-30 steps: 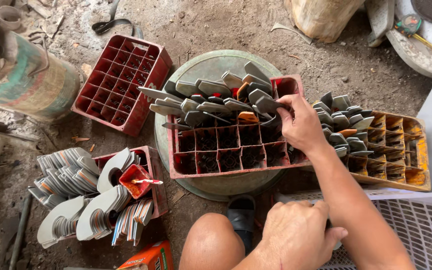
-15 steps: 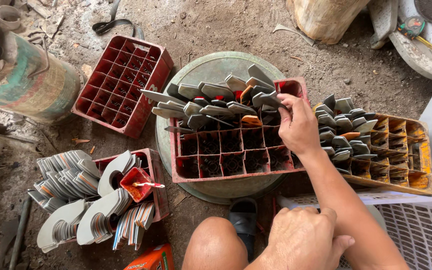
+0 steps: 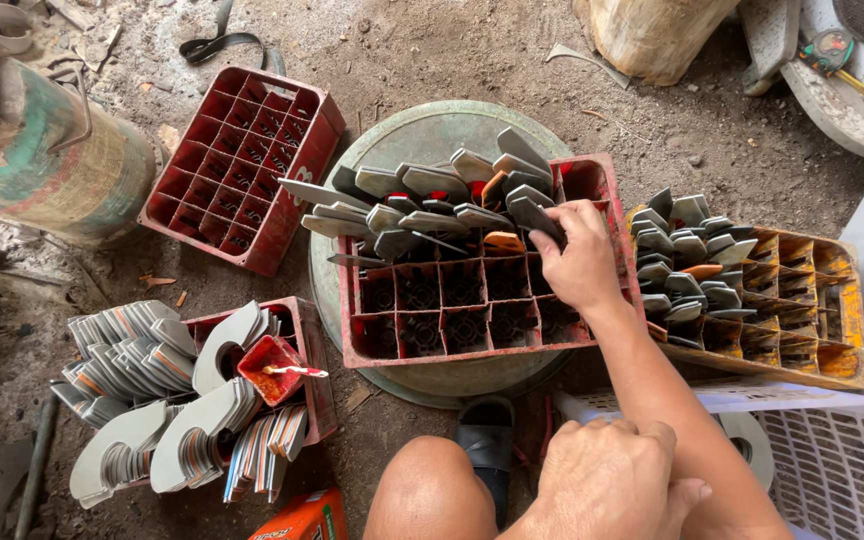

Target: The person sits on the ground and repeatedly picks up gray metal parts from a red crate, inspects them, and places them into a white basket. The person handles the parts one at a time, turning them over and checking edges before stacking them in the basket.

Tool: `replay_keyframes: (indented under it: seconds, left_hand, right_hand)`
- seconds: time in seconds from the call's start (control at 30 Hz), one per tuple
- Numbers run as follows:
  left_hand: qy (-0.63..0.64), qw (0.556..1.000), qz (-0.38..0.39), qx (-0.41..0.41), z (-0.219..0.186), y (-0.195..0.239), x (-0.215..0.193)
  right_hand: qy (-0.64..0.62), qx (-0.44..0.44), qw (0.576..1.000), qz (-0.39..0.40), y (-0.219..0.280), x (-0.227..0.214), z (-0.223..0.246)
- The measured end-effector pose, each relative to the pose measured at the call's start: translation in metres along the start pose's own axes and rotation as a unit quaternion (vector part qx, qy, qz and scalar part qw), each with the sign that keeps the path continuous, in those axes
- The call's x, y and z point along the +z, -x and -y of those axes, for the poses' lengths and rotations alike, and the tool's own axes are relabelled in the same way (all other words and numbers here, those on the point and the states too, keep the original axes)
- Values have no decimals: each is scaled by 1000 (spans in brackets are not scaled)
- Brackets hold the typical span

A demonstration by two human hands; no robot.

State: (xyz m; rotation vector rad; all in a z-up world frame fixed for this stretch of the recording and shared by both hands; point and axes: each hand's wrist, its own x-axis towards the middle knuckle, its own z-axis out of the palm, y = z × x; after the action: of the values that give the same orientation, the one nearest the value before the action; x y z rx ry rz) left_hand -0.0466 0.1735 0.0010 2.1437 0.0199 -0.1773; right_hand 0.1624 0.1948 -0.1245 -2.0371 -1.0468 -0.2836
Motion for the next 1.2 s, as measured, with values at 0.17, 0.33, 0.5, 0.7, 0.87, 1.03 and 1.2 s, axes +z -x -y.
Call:
replay_keyframes:
  seconds: [0.17,0.33,0.5,0.7,0.87,1.03,1.2]
  left_hand:
    - [-5,1000,-18,-8,-7,3,-8]
    - [-9,992,-118,-42,-13,2,-31]
    - [127,874,-466,54,-14,-9,-53]
    - [661,734,113,-104,-42,-20,-29]
    - [582,795,125,-115,-72,-26,11]
    - [514,842,131,-96,-85,-25,48]
    - [494,848,132,-139,-95,-26,70]
  right_hand:
    - [-42,90,995,-21,-20,-11,8]
    - [-126,110,984,-68,-42,-75,21]
    - [-491,111,862,58,-22,-189,32]
    - [-645,131,740,138,41,-264,67]
    - [-312,64,944,87,78,-325,97]
    - [-108,99,987,64,109,-357,104]
    - [-93,134,986,38,134,-362,89]
